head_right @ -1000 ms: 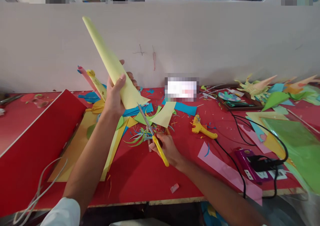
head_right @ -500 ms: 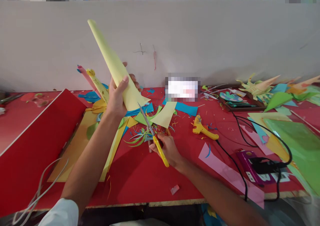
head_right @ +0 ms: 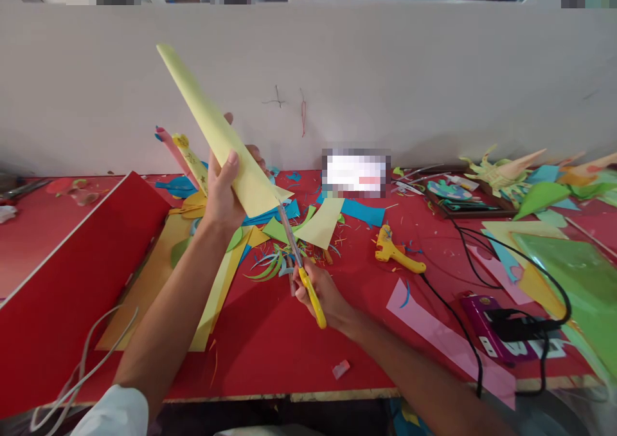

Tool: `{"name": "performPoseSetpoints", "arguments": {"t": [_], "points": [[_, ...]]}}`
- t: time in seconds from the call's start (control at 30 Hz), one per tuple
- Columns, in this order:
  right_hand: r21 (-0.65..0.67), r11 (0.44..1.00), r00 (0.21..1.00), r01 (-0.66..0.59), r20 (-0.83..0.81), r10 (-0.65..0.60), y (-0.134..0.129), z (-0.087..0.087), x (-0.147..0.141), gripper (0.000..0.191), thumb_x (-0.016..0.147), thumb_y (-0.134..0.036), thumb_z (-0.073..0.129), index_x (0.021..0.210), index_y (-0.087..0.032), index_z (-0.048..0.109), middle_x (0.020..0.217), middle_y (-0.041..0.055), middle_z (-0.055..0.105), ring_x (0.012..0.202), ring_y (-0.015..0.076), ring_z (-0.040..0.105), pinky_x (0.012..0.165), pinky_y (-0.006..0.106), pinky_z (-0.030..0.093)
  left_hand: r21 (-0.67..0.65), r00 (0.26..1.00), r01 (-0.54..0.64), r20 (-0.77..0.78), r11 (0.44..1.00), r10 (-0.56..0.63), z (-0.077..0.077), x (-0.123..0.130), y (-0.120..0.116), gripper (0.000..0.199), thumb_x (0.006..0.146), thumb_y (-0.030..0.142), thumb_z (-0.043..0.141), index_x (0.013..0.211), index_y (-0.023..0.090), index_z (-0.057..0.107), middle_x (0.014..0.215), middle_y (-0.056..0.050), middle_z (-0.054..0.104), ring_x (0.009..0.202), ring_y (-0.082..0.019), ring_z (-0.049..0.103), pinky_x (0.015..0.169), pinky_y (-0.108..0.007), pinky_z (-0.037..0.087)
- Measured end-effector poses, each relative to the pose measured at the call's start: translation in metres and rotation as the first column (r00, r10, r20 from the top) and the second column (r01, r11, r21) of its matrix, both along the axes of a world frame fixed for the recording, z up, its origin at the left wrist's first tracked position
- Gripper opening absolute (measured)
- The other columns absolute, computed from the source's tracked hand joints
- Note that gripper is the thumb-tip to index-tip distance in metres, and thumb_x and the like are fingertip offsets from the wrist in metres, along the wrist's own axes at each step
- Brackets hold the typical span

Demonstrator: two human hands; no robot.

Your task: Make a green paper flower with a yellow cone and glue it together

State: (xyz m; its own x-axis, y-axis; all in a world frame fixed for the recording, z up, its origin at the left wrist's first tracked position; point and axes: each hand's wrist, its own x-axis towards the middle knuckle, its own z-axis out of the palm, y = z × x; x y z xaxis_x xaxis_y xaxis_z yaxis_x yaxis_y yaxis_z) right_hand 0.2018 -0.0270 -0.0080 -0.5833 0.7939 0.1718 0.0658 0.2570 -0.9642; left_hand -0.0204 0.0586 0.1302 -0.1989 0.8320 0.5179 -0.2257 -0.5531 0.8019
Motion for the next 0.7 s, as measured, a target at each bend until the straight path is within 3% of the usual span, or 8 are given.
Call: {"name": "performPoseSetpoints", "arguments": {"t": [0.17,0.37,0.53,0.7], "points": [[-0.069,0.994,0.996,-0.085,-0.032,0.083,0.001,0.000,0.003,0.072,0.083,-0.098,0.052,0.089,-0.026,0.051,0.074,-0.0003,0.058,0.059,0.0148,0.046,0.053,0.030,0.037,0.001,0.984,0.021,0.175,1.000,-0.021,0.011,0.007,-0.008,0.068,0.084,0.054,0.086,0.142,0.037,0.056,0.087,0.002,0.068,0.082,-0.018,0.075,0.071,-0.028,0.061],[-0.089,0.994,0.998,-0.068,0.008,0.069,0.002,0.002,0.005,0.069,0.085,-0.093,0.059,0.084,-0.024,0.052,0.069,-0.0027,0.052,0.058,0.0130,0.043,0.052,0.027,0.032,-0.013,0.957,0.041,0.289,0.999,-0.036,0.020,0.016,-0.015,0.079,0.080,0.046,0.090,0.149,0.041,0.052,0.085,0.002,0.069,0.071,-0.018,0.071,0.063,-0.029,0.059],[-0.062,0.997,0.998,-0.048,0.025,0.050,0.002,0.005,0.005,0.070,0.084,-0.093,0.060,0.081,-0.024,0.052,0.068,-0.0030,0.050,0.058,0.0129,0.043,0.052,0.027,0.032,-0.002,0.957,0.026,0.291,1.000,-0.024,0.021,0.010,-0.015,0.076,0.081,0.049,0.089,0.148,0.043,0.054,0.092,-0.001,0.071,0.077,-0.020,0.072,0.066,-0.032,0.060],[-0.079,0.996,1.000,-0.030,-0.003,0.029,0.002,0.005,0.003,0.064,0.087,-0.086,0.064,0.083,-0.024,0.053,0.068,-0.0034,0.050,0.057,0.0127,0.042,0.053,0.027,0.035,0.003,0.981,0.008,0.195,1.000,-0.008,0.015,0.008,-0.011,0.071,0.084,0.054,0.085,0.147,0.041,0.055,0.092,-0.001,0.071,0.074,-0.019,0.071,0.064,-0.033,0.058]]}}
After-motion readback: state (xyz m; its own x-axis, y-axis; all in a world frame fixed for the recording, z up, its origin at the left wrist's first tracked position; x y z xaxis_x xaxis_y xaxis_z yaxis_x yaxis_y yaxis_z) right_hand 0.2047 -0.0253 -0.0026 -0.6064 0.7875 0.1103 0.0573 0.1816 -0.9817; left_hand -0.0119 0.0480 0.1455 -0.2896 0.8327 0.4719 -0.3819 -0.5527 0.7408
